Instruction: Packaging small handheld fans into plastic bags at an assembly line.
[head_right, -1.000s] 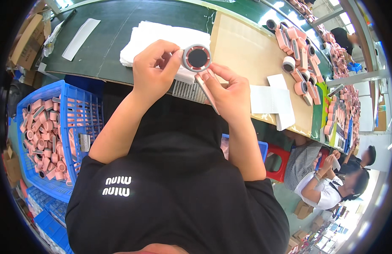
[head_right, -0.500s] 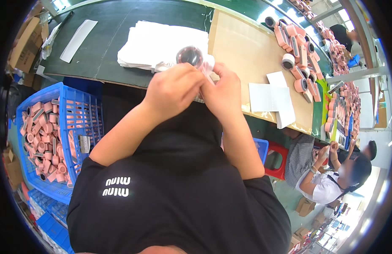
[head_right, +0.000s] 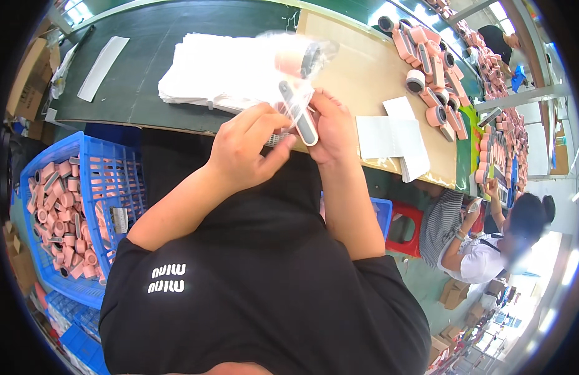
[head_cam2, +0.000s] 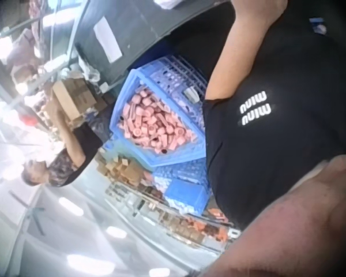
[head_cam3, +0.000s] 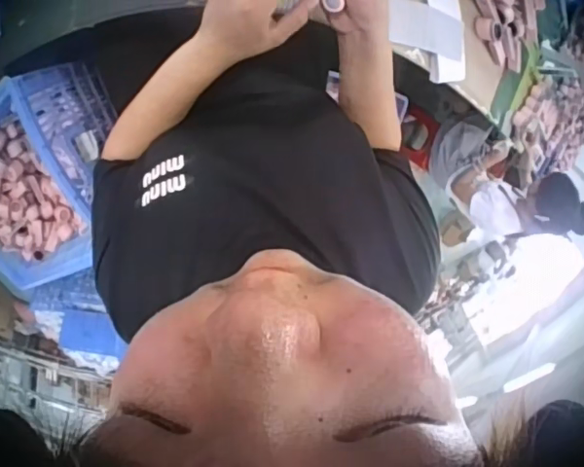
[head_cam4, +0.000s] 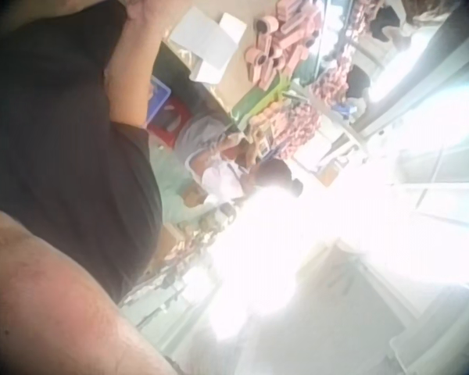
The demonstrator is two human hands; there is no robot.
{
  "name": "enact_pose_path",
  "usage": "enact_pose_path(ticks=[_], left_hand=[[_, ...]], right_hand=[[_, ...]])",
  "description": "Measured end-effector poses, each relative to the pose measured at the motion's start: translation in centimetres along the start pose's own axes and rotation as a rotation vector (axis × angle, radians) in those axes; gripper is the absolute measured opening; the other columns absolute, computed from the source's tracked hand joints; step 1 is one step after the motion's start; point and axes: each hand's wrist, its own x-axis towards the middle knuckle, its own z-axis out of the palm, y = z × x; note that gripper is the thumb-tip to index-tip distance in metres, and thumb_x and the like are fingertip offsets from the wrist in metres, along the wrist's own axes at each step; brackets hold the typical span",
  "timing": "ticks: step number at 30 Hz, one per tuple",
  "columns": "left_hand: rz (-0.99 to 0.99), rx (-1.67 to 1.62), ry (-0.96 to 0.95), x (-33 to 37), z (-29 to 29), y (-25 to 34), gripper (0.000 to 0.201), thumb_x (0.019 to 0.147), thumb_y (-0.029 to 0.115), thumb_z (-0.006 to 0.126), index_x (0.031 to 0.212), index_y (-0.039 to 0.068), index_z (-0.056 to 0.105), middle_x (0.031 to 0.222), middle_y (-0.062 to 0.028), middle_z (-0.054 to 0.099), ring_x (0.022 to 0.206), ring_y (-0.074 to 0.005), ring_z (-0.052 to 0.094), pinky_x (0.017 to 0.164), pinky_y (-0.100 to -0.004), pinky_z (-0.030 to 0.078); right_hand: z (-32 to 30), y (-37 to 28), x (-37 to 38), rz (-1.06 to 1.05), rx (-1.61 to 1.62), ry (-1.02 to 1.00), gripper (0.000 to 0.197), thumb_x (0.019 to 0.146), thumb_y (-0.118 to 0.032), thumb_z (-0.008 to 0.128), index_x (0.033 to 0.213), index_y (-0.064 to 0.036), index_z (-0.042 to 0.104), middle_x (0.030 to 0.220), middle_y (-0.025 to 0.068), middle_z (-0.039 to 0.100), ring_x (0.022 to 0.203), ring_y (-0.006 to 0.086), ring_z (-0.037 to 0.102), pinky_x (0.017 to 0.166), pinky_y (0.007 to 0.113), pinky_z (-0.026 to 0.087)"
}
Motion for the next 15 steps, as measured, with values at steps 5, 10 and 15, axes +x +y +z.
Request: enact_pose_path(ticks=[5,10,15], left_hand=[[-0.088,-0.057,0.057,0.1,0.7,0.7,0.025,0.083,0.005,0.085,0.102,0.004,0.069,0.092,-0.0102,0.068,0.073,-0.0241,0.068,0.062,-0.0348,0.056],[-0.166,-0.127,0.179,0.2,1.0,0.1,0.018,0.083,-0.008,0.079,0.093,0.003,0.069,0.093,-0.0084,0.07,0.071,-0.0184,0.068,0.056,-0.0271,0.053],[-0.192,-0.26,0.161,0.4,0.8,0.3,0.017,0.082,-0.01,0.077,0.091,0.002,0.068,0.087,-0.0082,0.069,0.065,-0.0152,0.064,0.055,-0.0259,0.049]], right_hand=[[-0.6,0.1,-0.7,-0.065,-0.036,-0.019,0.03,0.106,-0.014,0.047,0.114,0.0063,0.067,0.104,0.015,0.075,0.096,0.0234,0.073,0.085,0.038,0.059],[2.2,0.0,-2.8,-0.167,-0.146,-0.028,0.015,0.096,0.0,0.053,0.095,0.0047,0.067,0.105,0.0163,0.076,0.097,0.0229,0.076,0.092,0.035,0.06],[3.2,-1.7,-4.4,-0.335,-0.358,-0.08,0.015,0.099,-0.003,0.056,0.096,0.0064,0.067,0.117,0.0242,0.077,0.101,0.0311,0.079,0.089,0.041,0.063]])
